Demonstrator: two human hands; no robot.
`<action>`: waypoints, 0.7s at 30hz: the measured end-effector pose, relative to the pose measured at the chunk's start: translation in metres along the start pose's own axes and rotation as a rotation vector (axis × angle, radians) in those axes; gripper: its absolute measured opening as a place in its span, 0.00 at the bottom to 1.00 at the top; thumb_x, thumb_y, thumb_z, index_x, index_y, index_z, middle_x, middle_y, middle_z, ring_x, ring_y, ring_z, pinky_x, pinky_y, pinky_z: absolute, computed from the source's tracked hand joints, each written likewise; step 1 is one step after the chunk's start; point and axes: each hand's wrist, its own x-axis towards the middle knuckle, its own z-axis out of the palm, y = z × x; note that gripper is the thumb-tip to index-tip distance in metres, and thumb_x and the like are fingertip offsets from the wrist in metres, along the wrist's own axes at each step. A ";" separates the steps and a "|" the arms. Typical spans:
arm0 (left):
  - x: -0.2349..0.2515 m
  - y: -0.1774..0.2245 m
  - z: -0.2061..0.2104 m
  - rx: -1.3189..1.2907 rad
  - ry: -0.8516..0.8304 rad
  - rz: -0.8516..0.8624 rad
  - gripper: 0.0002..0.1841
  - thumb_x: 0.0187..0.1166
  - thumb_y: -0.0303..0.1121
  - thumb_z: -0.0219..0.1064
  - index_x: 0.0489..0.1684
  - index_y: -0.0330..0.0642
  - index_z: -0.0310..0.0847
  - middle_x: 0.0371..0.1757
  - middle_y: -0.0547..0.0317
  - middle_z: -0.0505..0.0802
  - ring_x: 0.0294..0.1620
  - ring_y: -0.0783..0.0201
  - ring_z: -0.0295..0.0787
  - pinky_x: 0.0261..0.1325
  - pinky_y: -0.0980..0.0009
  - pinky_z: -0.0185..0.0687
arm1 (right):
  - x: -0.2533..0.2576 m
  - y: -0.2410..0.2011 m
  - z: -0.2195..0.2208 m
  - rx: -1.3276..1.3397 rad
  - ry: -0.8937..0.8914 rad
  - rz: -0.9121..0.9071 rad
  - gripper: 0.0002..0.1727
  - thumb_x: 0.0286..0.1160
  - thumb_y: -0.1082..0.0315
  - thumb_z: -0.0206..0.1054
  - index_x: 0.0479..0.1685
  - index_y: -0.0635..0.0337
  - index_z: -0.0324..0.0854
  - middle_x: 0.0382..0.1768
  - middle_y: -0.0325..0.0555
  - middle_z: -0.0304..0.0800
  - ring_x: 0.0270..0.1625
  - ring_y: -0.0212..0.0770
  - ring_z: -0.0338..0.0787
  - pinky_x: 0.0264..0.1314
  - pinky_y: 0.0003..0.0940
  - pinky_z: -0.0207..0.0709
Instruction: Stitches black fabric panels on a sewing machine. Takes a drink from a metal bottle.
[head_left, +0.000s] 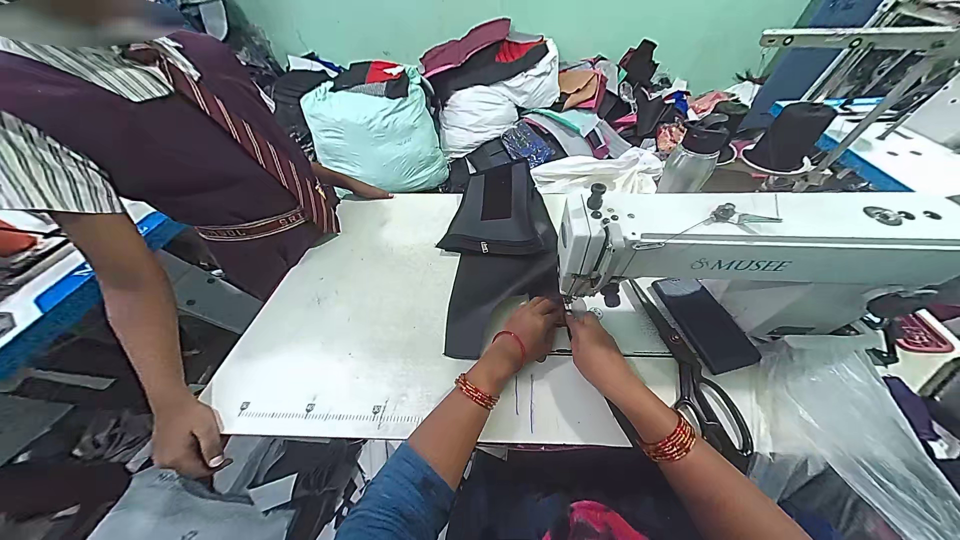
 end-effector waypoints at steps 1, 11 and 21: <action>-0.002 0.001 0.000 0.010 0.008 0.016 0.20 0.80 0.22 0.55 0.65 0.28 0.86 0.71 0.37 0.87 0.80 0.41 0.78 0.84 0.53 0.68 | -0.004 0.001 0.003 -0.003 0.019 -0.006 0.25 0.88 0.76 0.47 0.83 0.67 0.69 0.76 0.68 0.73 0.70 0.60 0.84 0.72 0.47 0.78; -0.007 0.010 0.006 0.071 -0.022 0.033 0.23 0.84 0.32 0.55 0.73 0.33 0.82 0.73 0.36 0.85 0.81 0.40 0.75 0.83 0.52 0.69 | -0.015 0.005 0.016 -0.041 0.095 -0.058 0.21 0.88 0.77 0.48 0.74 0.70 0.77 0.68 0.67 0.77 0.62 0.57 0.88 0.66 0.43 0.81; -0.010 0.011 0.010 0.053 -0.071 -0.018 0.27 0.81 0.34 0.56 0.79 0.34 0.76 0.81 0.38 0.79 0.89 0.43 0.64 0.90 0.56 0.58 | -0.071 0.104 -0.126 0.129 0.758 -0.295 0.20 0.87 0.63 0.57 0.60 0.71 0.86 0.51 0.67 0.89 0.49 0.56 0.90 0.53 0.53 0.83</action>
